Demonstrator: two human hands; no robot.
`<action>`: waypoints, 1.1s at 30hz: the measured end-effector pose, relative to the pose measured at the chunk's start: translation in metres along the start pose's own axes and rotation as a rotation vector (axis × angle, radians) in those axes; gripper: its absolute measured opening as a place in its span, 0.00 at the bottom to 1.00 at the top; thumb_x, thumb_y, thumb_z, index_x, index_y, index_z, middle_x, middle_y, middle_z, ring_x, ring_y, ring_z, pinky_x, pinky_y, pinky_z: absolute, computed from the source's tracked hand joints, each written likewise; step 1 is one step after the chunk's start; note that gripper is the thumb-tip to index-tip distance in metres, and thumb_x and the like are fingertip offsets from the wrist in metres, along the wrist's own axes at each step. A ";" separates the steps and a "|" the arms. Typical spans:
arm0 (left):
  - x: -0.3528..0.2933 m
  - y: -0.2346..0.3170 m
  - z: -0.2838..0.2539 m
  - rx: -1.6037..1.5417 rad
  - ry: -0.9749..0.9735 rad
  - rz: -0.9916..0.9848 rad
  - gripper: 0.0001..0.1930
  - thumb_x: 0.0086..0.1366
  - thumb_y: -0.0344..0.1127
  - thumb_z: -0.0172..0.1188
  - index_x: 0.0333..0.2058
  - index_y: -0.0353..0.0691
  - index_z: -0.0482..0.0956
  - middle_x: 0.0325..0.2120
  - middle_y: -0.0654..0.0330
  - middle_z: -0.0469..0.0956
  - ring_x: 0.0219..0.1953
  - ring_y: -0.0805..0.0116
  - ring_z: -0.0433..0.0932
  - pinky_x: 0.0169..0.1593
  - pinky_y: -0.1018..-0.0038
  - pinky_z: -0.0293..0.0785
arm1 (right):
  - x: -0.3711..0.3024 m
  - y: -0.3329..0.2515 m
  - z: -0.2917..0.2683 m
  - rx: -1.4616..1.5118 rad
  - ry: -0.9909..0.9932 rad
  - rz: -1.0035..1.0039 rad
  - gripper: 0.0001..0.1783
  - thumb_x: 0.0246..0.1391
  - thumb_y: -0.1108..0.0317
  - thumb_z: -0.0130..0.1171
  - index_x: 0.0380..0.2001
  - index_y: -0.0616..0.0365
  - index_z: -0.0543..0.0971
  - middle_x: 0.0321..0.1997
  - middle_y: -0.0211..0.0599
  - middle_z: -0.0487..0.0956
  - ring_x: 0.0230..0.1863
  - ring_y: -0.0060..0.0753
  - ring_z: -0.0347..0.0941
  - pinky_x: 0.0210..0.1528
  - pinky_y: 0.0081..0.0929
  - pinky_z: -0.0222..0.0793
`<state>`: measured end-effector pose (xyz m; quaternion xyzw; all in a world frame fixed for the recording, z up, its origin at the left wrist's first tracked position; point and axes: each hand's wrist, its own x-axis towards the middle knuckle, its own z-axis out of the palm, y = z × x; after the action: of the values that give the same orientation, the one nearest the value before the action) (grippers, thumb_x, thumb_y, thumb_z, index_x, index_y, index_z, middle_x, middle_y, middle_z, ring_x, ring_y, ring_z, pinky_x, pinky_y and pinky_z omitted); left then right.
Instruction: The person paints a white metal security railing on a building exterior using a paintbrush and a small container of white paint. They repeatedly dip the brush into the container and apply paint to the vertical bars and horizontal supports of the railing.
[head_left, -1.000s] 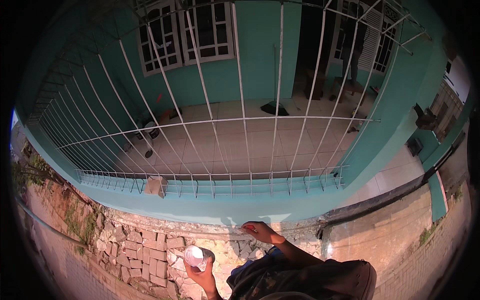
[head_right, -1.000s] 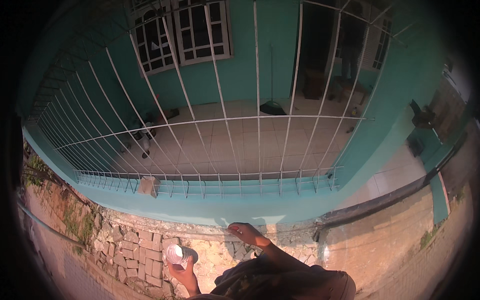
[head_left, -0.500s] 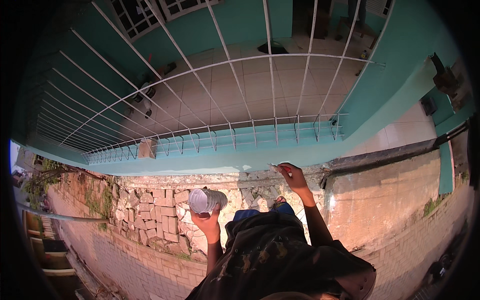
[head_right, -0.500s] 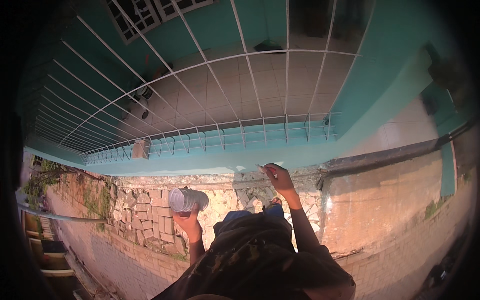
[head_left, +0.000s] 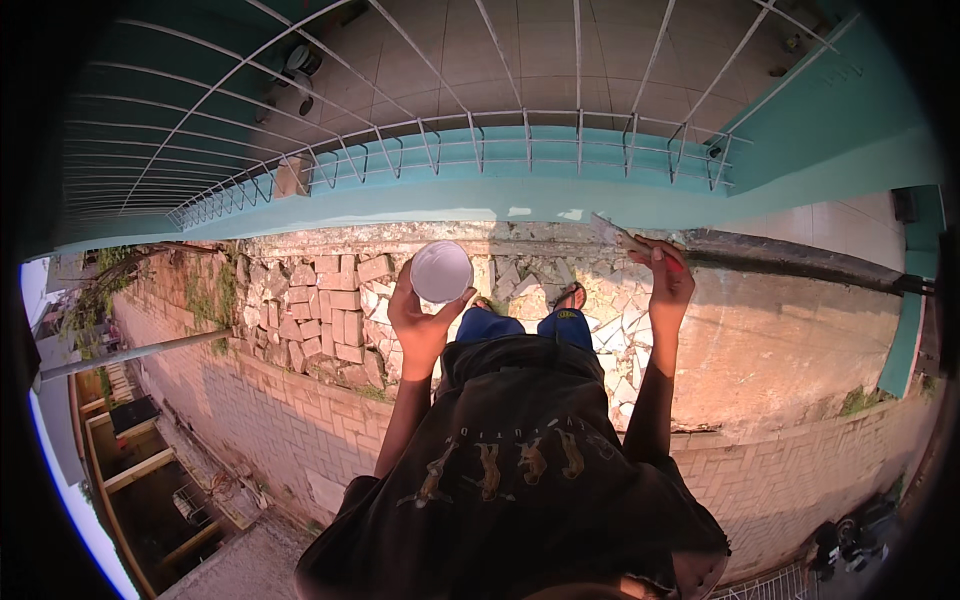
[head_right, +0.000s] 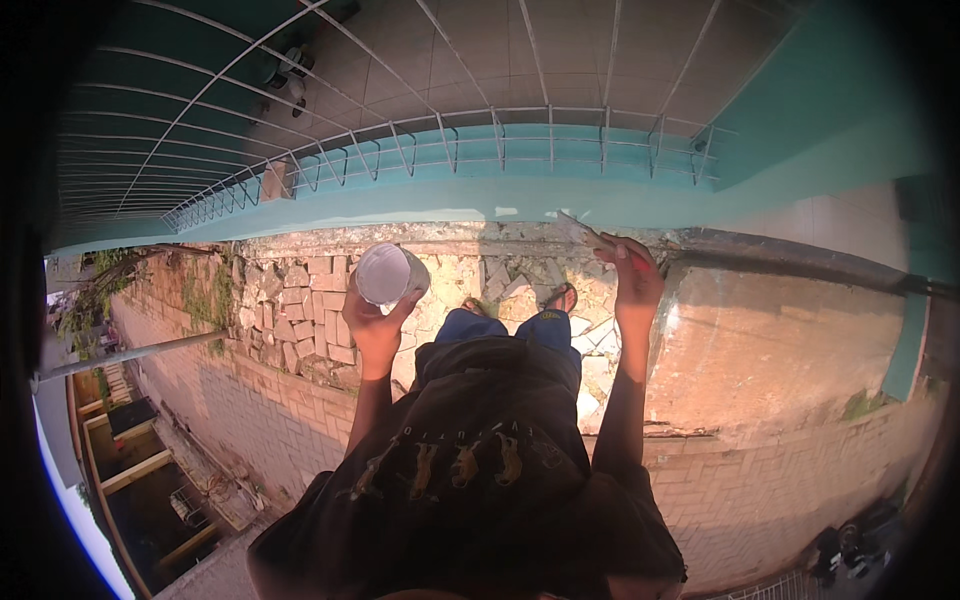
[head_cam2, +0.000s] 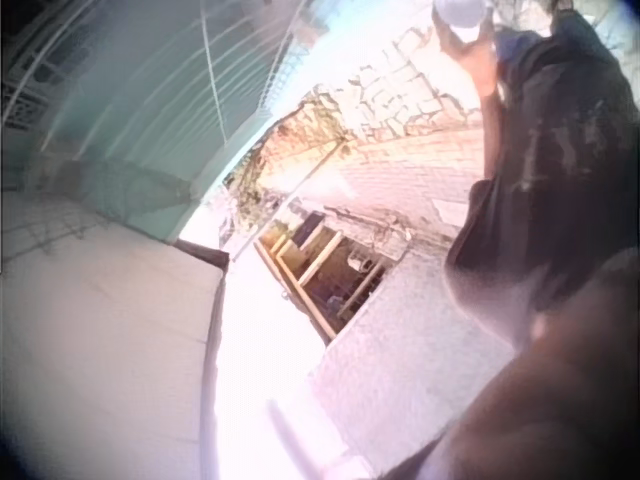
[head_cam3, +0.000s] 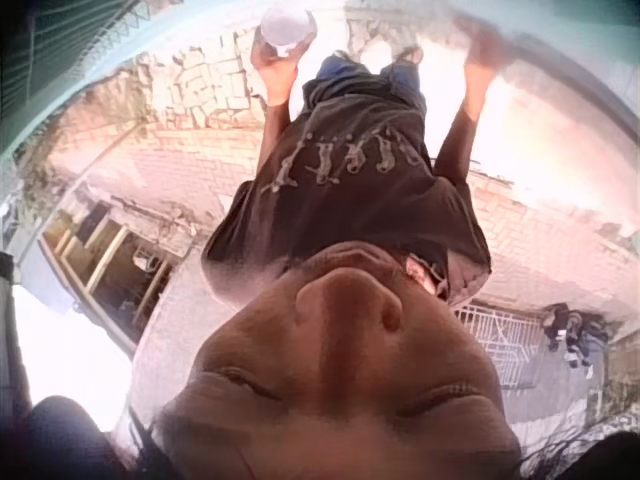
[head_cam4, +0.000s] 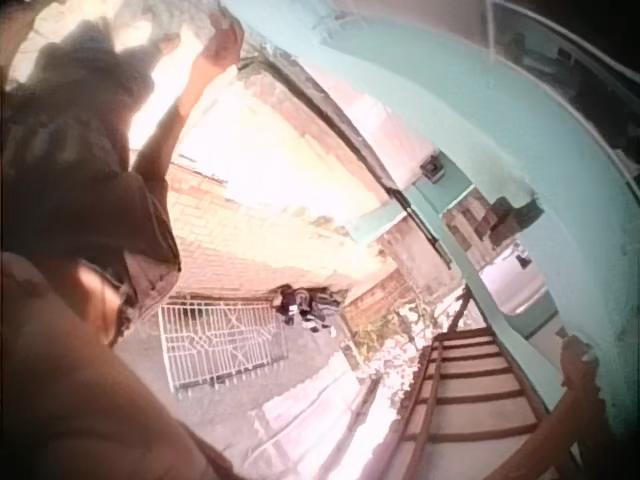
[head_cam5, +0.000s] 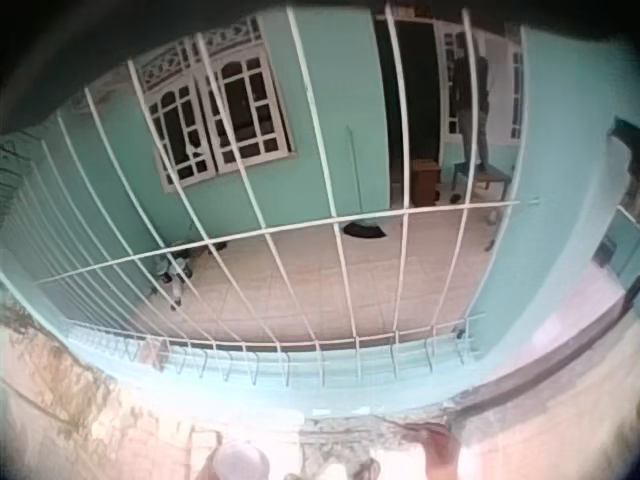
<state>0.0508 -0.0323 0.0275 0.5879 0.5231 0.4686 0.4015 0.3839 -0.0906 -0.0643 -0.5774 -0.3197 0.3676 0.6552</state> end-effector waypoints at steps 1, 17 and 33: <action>0.003 -0.006 -0.004 0.010 -0.044 0.031 0.35 0.50 0.20 0.76 0.58 0.30 0.73 0.50 0.53 0.80 0.53 0.63 0.80 0.58 0.66 0.75 | 0.000 -0.021 0.008 0.010 0.020 -0.044 0.13 0.71 0.70 0.53 0.49 0.72 0.78 0.48 0.51 0.85 0.46 0.40 0.85 0.54 0.31 0.76; 0.059 -0.036 -0.110 0.087 -0.277 0.347 0.32 0.42 0.21 0.75 0.51 0.33 0.81 0.50 0.50 0.82 0.55 0.49 0.78 0.60 0.59 0.74 | -0.068 -0.124 0.168 0.234 -0.319 -0.288 0.22 0.72 0.55 0.53 0.48 0.68 0.72 0.50 0.69 0.81 0.39 0.52 0.82 0.43 0.45 0.79; 0.056 -0.022 -0.140 0.147 -0.372 0.407 0.34 0.41 0.24 0.77 0.52 0.35 0.80 0.51 0.51 0.82 0.53 0.48 0.79 0.58 0.59 0.75 | -0.116 -0.156 0.204 0.258 -0.148 -0.166 0.19 0.68 0.62 0.60 0.46 0.73 0.73 0.47 0.70 0.82 0.38 0.57 0.83 0.46 0.49 0.80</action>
<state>-0.0901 0.0235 0.0467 0.7842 0.3444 0.3844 0.3443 0.1682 -0.0925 0.1173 -0.4315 -0.3635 0.3917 0.7268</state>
